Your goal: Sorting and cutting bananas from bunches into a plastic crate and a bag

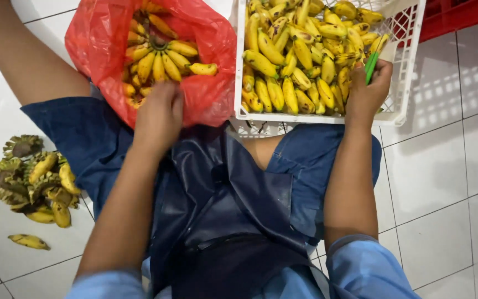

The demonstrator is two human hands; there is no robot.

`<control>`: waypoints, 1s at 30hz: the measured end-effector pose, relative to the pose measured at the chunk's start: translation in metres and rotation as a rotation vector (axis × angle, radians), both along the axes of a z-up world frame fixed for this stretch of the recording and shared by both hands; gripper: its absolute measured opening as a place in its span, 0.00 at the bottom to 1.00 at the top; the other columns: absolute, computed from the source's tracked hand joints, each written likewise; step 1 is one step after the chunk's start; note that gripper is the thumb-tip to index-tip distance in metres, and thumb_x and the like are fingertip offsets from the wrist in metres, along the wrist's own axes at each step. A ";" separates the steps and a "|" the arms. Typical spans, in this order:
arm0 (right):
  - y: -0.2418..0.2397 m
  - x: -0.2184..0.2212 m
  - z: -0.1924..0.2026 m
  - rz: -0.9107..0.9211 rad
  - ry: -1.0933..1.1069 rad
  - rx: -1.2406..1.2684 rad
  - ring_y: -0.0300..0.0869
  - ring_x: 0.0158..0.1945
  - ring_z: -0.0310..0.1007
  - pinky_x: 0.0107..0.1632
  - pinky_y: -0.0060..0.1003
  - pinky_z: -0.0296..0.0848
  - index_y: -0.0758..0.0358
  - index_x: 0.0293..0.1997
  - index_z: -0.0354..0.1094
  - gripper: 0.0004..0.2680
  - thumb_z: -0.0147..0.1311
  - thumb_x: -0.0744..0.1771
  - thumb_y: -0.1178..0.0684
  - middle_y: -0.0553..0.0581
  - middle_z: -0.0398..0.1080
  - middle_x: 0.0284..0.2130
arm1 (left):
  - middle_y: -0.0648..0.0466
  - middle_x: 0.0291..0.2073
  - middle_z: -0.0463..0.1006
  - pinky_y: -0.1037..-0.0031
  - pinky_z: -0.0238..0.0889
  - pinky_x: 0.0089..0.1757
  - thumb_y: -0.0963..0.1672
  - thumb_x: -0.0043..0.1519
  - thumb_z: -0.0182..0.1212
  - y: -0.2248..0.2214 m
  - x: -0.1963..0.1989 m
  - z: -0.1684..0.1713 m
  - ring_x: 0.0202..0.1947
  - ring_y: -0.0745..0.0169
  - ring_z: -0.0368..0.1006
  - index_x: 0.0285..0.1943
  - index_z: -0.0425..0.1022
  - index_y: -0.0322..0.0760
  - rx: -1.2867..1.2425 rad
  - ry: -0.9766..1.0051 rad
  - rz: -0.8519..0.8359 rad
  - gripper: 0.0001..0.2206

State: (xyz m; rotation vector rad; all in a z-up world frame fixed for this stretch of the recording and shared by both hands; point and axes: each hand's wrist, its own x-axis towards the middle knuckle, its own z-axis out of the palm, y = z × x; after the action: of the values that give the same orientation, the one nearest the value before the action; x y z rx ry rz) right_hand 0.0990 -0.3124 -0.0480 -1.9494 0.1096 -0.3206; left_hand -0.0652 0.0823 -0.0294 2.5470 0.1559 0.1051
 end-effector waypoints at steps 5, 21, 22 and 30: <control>0.002 -0.003 0.007 0.000 0.056 -0.053 0.32 0.29 0.65 0.33 0.26 0.68 0.60 0.46 0.59 0.06 0.52 0.68 0.61 0.51 0.69 0.32 | 0.42 0.41 0.72 0.57 0.66 0.41 0.35 0.58 0.53 0.003 0.065 -0.005 0.39 0.36 0.70 0.44 0.71 0.29 -0.056 -0.240 -0.028 0.08; 0.005 -0.006 0.015 -0.050 0.114 0.099 0.32 0.28 0.66 0.31 0.25 0.67 0.59 0.44 0.61 0.05 0.52 0.67 0.60 0.51 0.71 0.33 | 0.44 0.30 0.73 0.61 0.63 0.35 0.41 0.59 0.66 0.006 0.054 -0.044 0.31 0.45 0.67 0.36 0.77 0.28 -0.100 -0.070 -0.018 0.07; 0.004 -0.008 0.017 -0.060 0.110 0.104 0.31 0.25 0.62 0.29 0.25 0.65 0.59 0.44 0.62 0.05 0.52 0.67 0.59 0.51 0.70 0.31 | 0.42 0.31 0.71 0.62 0.64 0.35 0.40 0.60 0.67 0.005 0.049 -0.047 0.30 0.46 0.66 0.34 0.75 0.26 -0.143 -0.115 0.053 0.08; 0.009 -0.008 0.026 -0.080 0.159 0.130 0.31 0.26 0.63 0.31 0.25 0.66 0.59 0.45 0.63 0.04 0.52 0.67 0.58 0.50 0.70 0.31 | 0.47 0.47 0.66 0.71 0.67 0.49 0.34 0.63 0.58 -0.059 0.078 0.017 0.47 0.57 0.68 0.54 0.60 0.33 -0.877 -0.336 0.030 0.14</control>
State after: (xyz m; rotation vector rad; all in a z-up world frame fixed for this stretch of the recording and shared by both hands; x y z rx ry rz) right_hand 0.0910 -0.3034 -0.0216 -1.8420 0.3056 -0.2058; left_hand 0.0133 0.0229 -0.0120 1.6261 0.0806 0.3815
